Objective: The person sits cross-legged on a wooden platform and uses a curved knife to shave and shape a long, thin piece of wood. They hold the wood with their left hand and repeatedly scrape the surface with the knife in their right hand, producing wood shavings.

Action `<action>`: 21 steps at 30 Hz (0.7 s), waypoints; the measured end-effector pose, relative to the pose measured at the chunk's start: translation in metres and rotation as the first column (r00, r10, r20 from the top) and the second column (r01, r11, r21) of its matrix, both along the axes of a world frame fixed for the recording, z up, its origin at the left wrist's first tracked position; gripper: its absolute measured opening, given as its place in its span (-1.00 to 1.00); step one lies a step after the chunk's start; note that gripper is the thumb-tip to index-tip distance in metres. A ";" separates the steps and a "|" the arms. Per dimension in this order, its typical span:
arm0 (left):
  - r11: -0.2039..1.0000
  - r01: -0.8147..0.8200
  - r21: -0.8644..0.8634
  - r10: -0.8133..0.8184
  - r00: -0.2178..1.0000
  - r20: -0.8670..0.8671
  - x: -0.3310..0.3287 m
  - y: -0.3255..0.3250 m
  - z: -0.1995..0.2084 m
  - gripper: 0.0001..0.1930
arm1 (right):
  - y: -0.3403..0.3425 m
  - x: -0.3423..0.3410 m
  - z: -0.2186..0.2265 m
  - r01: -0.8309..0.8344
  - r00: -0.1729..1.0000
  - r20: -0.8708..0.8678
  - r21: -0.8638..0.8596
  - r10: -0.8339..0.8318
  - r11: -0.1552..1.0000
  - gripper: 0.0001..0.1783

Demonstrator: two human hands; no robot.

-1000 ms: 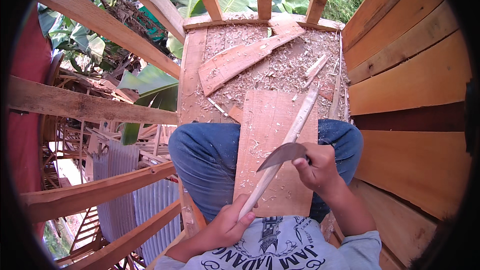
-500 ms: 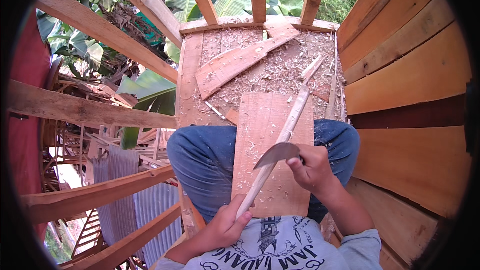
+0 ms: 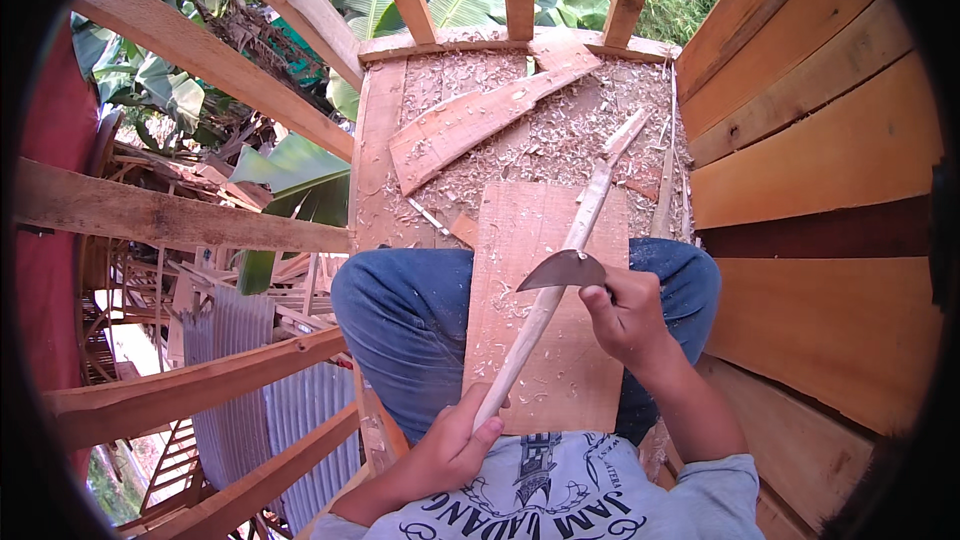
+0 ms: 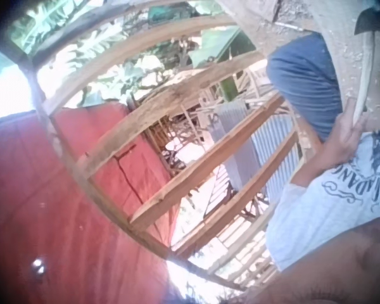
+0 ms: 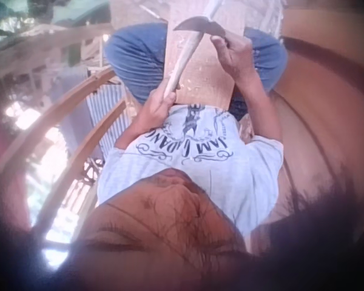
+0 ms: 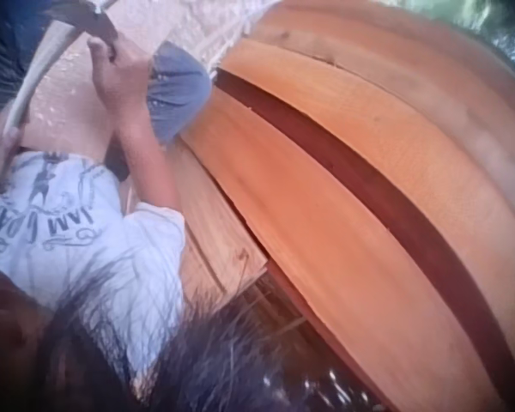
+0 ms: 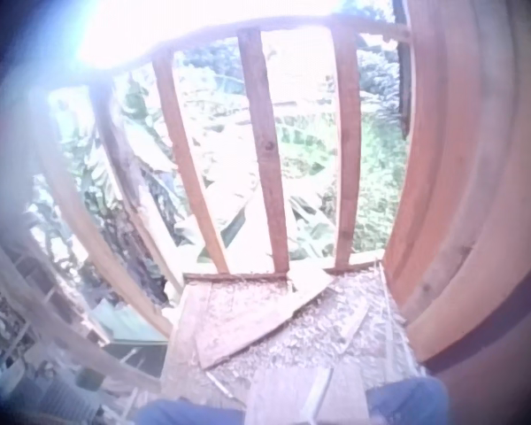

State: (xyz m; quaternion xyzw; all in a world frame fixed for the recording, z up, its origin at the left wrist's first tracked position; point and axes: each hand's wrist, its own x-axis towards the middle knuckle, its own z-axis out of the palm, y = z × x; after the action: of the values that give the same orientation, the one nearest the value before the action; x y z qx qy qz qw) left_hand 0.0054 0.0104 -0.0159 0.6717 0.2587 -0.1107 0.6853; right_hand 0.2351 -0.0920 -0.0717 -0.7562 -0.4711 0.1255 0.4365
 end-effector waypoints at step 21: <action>1.000 -0.019 0.025 0.020 0.999 -0.035 -0.009 -0.002 0.003 -0.67 | -0.003 0.023 -0.025 0.051 0.999 0.013 -0.020 -0.051 0.999 -0.50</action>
State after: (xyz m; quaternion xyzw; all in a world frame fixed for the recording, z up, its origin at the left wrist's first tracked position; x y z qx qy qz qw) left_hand -0.0041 0.0089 -0.0134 0.6753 0.2787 -0.1127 0.6734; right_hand 0.2579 -0.0950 -0.0966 -0.7729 -0.4532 0.1144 0.4291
